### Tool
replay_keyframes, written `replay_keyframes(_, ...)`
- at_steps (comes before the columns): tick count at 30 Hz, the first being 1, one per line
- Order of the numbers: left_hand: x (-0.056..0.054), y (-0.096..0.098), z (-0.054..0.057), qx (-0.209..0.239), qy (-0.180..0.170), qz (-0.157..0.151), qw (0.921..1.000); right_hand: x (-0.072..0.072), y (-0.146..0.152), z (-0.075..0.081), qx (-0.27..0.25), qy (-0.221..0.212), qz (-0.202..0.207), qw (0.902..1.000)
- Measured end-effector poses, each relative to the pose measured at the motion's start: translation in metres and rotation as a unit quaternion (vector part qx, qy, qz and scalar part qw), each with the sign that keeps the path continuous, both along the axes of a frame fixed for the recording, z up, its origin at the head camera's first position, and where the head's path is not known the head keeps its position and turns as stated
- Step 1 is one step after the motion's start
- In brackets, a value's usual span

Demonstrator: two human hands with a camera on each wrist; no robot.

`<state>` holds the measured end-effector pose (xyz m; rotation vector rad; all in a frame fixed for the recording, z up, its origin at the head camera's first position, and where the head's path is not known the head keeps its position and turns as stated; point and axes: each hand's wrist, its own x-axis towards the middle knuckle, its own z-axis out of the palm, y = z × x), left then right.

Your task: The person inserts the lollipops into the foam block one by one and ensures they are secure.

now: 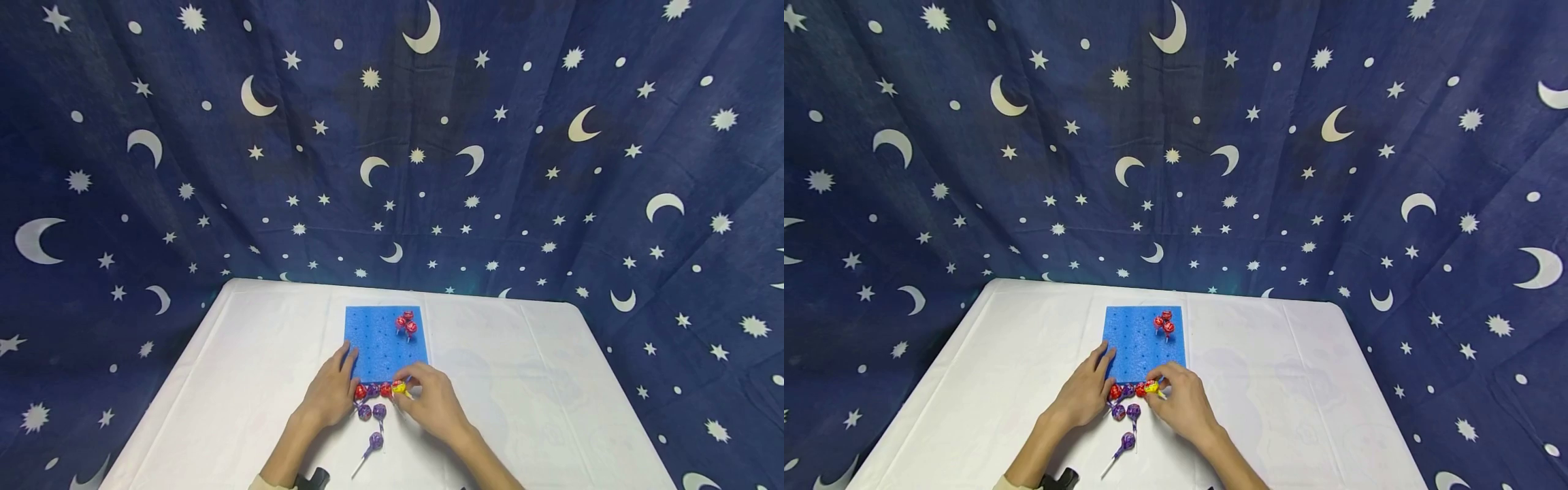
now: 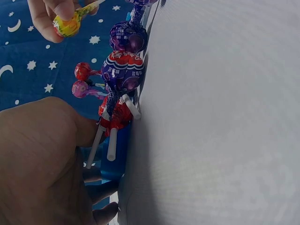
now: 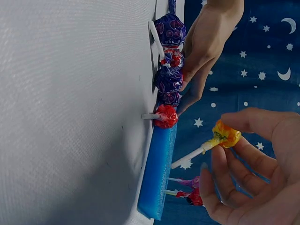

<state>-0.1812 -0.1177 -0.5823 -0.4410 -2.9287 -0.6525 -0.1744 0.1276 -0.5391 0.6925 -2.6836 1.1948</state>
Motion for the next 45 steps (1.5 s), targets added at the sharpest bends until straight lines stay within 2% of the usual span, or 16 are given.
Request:
replay_keyframes(8, 0.0, 0.0, 0.0, 0.002, 0.001, 0.0, 1.0, -0.004, -0.001, -0.001, -0.046, 0.028, -0.032, 0.998)
replay_keyframes(20, 0.0, 0.0, -0.001, -0.004, -0.002, 0.001, 1.0, -0.01, -0.002, -0.001, -0.094, 0.073, -0.041, 0.9921)
replay_keyframes(28, -0.001, 0.0, -0.001, -0.005, -0.001, 0.002, 1.0, -0.017, -0.003, -0.002, -0.103, 0.105, -0.054, 0.9876)
replay_keyframes(32, -0.001, 0.0, -0.001, -0.004, 0.0, 0.002, 1.0, -0.021, -0.004, -0.003, -0.11, 0.109, -0.066, 0.9857)
replay_keyframes(39, 0.0, 0.0, -0.001, -0.005, 0.0, 0.002, 1.0, -0.025, -0.006, -0.003, -0.106, 0.086, -0.087, 0.9867)
replay_keyframes(45, 0.0, 0.0, -0.002, -0.003, 0.008, -0.001, 1.0, -0.03, -0.006, -0.003, -0.109, 0.106, -0.086, 0.9847)
